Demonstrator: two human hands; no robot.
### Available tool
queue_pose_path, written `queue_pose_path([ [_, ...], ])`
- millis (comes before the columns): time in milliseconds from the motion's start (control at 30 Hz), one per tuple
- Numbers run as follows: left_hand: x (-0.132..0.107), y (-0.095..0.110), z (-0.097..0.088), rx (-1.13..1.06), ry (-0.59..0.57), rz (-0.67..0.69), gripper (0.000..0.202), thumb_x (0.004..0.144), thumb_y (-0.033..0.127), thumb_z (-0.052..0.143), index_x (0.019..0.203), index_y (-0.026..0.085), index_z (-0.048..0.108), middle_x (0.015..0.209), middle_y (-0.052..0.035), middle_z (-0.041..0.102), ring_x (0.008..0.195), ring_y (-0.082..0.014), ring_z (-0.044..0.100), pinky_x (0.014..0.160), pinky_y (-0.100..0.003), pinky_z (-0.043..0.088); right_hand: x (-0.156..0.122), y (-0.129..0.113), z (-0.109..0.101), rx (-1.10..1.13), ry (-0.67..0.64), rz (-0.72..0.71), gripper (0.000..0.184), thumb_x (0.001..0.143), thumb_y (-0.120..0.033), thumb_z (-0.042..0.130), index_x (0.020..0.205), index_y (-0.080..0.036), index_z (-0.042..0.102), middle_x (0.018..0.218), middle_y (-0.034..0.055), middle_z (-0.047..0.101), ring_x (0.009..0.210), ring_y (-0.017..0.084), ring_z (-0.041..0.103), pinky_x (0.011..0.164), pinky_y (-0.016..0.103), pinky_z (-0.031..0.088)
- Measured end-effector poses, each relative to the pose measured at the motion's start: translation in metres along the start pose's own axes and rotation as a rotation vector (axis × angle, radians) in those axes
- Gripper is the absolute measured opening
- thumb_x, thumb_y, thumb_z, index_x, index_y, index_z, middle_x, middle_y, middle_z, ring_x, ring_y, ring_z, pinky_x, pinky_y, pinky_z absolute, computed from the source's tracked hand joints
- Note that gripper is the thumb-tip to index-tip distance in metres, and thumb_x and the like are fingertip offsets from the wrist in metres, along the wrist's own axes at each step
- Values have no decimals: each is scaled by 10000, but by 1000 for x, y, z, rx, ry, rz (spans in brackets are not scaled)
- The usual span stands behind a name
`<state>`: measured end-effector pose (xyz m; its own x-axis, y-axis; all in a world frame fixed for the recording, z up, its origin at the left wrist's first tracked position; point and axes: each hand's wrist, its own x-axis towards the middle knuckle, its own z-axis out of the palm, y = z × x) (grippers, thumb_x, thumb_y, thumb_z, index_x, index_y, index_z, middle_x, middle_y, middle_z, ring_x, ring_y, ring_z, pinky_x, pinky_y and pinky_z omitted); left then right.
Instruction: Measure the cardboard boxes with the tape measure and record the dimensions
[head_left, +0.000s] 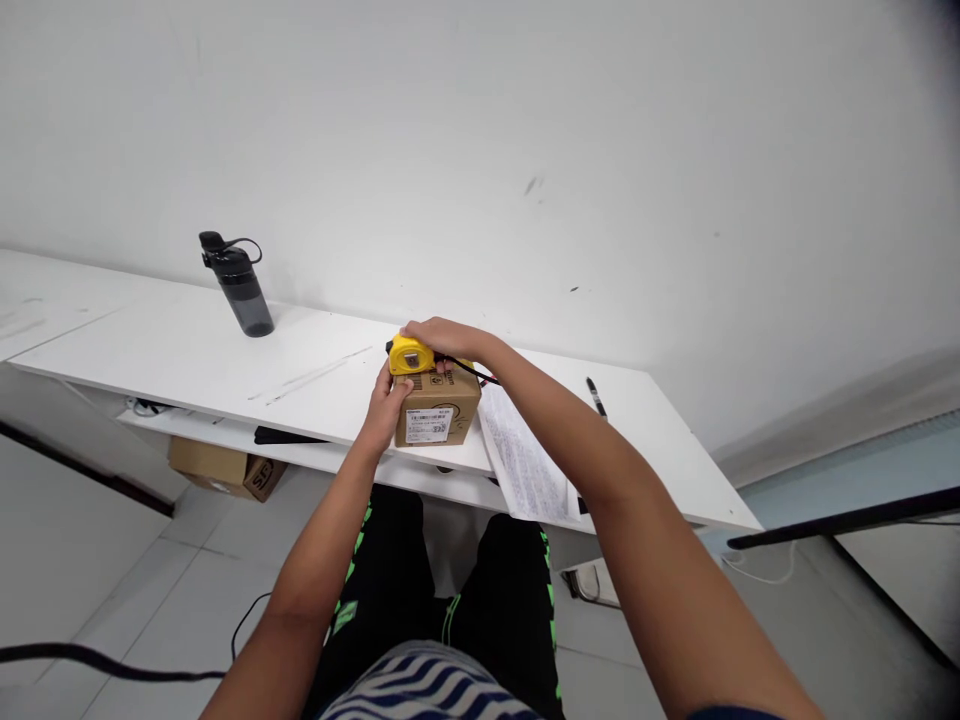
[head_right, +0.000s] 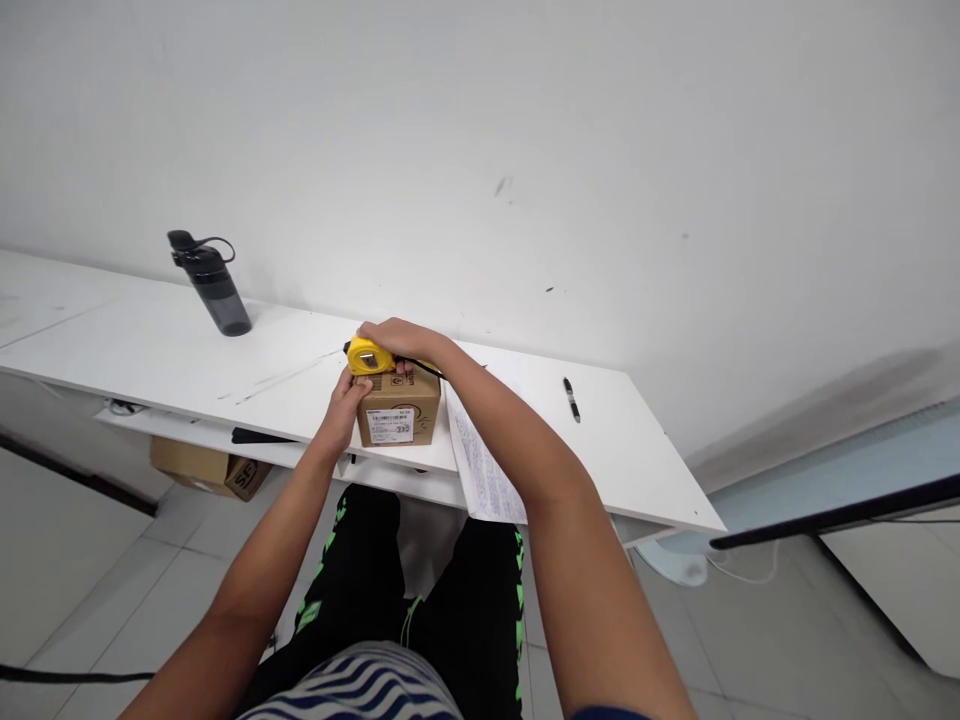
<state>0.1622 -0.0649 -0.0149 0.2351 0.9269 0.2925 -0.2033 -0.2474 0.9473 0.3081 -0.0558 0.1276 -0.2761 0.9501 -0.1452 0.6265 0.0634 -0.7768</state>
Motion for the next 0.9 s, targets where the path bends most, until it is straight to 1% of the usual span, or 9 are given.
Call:
queue_pose_path([
  [100, 0, 0, 2, -18, 7, -14, 539, 832, 411, 554, 1332, 222, 480, 1323, -81, 605, 1166, -270, 604, 951, -407, 511, 2, -3, 0, -39, -11, 42, 623, 846, -750, 442, 725, -160, 604, 519, 40, 521, 395, 116, 422, 407, 271, 352],
  [233, 0, 0, 4, -32, 20, -28, 534, 829, 409, 549, 1319, 211, 476, 1309, -86, 614, 1145, -273, 617, 939, -406, 516, -3, -2, 2, -44, 2, -19, 640, 802, -792, 479, 628, -182, 560, 469, 1, 451, 395, 86, 361, 399, 245, 310],
  [300, -1, 1, 4, -40, 28, -30, 536, 823, 396, 553, 1321, 210, 480, 1303, -84, 619, 1152, -275, 615, 944, -408, 514, -7, 0, 2, -8, -11, -31, 635, 777, -796, 515, 591, -190, 533, 444, -14, 421, 397, 80, 338, 398, 239, 293],
  [400, -2, 2, 5, -53, 29, -27, 531, 812, 370, 567, 1316, 219, 502, 1323, -72, 611, 1186, -276, 596, 966, -414, 505, -10, 4, 0, 37, -15, 18, 621, 752, -789, 556, 570, -197, 511, 426, -29, 389, 392, 75, 308, 390, 238, 259],
  [467, -1, 2, 5, -36, 25, -20, 520, 815, 361, 565, 1314, 225, 517, 1334, -65, 607, 1204, -277, 586, 980, -418, 499, -9, 8, -1, 60, -3, 44, 607, 753, -777, 562, 579, -198, 507, 435, -33, 385, 391, 73, 296, 388, 238, 238],
  [567, 0, 2, 4, -1, 39, -29, 546, 821, 344, 564, 1351, 225, 512, 1352, -64, 600, 1221, -280, 576, 1009, -427, 483, -6, 15, -2, 79, 9, 41, 581, 764, -755, 561, 607, -198, 516, 459, -31, 396, 399, 73, 290, 388, 241, 227],
  [700, 3, 1, 3, 1, 89, -9, 612, 804, 290, 600, 1405, 250, 496, 1457, -42, 523, 1331, -265, 490, 1103, -409, 407, -9, 27, -9, 93, 0, 42, 583, 778, -751, 539, 593, -203, 473, 449, -43, 357, 394, 68, 250, 382, 239, 195],
  [800, 4, -2, 1, 47, 82, 31, 553, 817, 268, 588, 1369, 275, 555, 1483, -18, 496, 1378, -247, 438, 1160, -408, 336, -21, 37, -18, 96, -6, 46, 578, 789, -739, 538, 603, -196, 469, 459, -49, 355, 401, 62, 248, 385, 231, 192],
  [900, 4, -3, 0, 117, 102, 49, 454, 819, 258, 580, 1268, 277, 647, 1480, -11, 500, 1419, -243, 383, 1203, -412, 253, -38, 46, -29, 80, 21, 45, 559, 808, -717, 541, 647, -182, 514, 478, -53, 364, 412, 57, 251, 394, 223, 208],
])
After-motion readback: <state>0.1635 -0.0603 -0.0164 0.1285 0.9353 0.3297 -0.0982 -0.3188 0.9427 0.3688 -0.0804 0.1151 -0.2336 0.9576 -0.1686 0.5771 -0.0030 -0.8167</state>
